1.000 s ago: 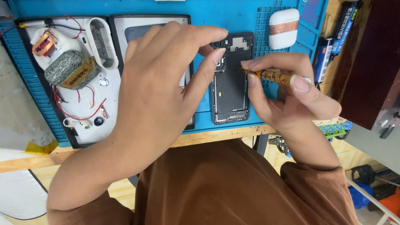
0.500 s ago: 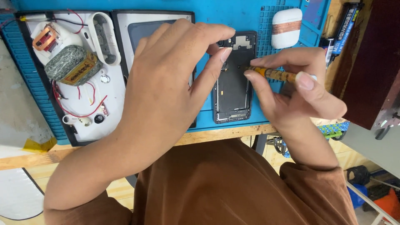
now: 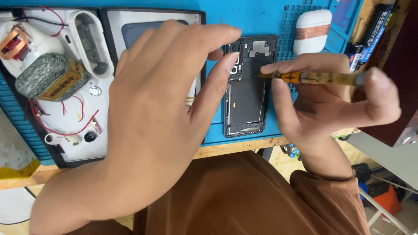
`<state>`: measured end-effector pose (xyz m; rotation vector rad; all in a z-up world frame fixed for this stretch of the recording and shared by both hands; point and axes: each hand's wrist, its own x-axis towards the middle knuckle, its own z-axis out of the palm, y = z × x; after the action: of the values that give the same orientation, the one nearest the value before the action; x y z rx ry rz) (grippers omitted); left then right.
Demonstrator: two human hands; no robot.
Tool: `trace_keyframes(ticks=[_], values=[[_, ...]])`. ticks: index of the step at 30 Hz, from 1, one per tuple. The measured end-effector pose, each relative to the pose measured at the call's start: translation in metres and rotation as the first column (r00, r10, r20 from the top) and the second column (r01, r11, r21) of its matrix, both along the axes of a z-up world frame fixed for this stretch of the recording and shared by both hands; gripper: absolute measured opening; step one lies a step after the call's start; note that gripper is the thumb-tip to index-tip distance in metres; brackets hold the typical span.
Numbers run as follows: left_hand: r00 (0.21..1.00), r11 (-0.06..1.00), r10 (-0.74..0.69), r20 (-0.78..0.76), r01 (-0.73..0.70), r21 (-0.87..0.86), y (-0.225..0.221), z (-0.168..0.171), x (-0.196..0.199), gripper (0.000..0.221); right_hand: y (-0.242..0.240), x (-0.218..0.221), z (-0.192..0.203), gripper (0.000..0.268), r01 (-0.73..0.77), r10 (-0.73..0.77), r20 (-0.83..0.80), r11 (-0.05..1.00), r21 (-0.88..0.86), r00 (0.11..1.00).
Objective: Disassembling internal components of a smartphone on a repair bench using a screwdriver and manual prying.
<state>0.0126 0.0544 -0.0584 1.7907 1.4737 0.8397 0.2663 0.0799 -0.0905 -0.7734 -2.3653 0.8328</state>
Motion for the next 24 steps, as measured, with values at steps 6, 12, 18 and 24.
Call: trace_keyframes(ticks=[6,12,18,24], values=[[1.0,1.0,-0.007,-0.03,0.007,-0.018,0.002,-0.004,-0.001,0.01,-0.027,-0.013,-0.009,0.102,0.472,-0.497,-0.142,0.864,-0.178,0.856],[0.999,0.998,-0.042,-0.021,0.041,-0.048,0.0,-0.008,-0.007,0.011,-0.024,-0.009,-0.012,0.1,0.411,-0.47,-0.198,0.869,-0.276,0.86],[0.998,0.996,-0.062,-0.011,0.061,-0.063,0.002,-0.011,-0.007,0.012,-0.014,-0.014,0.004,0.104,0.385,-0.389,0.009,0.908,-0.164,0.921],[0.997,0.995,-0.081,0.006,0.081,-0.061,0.003,-0.013,-0.006,0.013,-0.008,0.001,0.008,0.113,0.294,-0.293,0.022,0.953,-0.074,0.956]])
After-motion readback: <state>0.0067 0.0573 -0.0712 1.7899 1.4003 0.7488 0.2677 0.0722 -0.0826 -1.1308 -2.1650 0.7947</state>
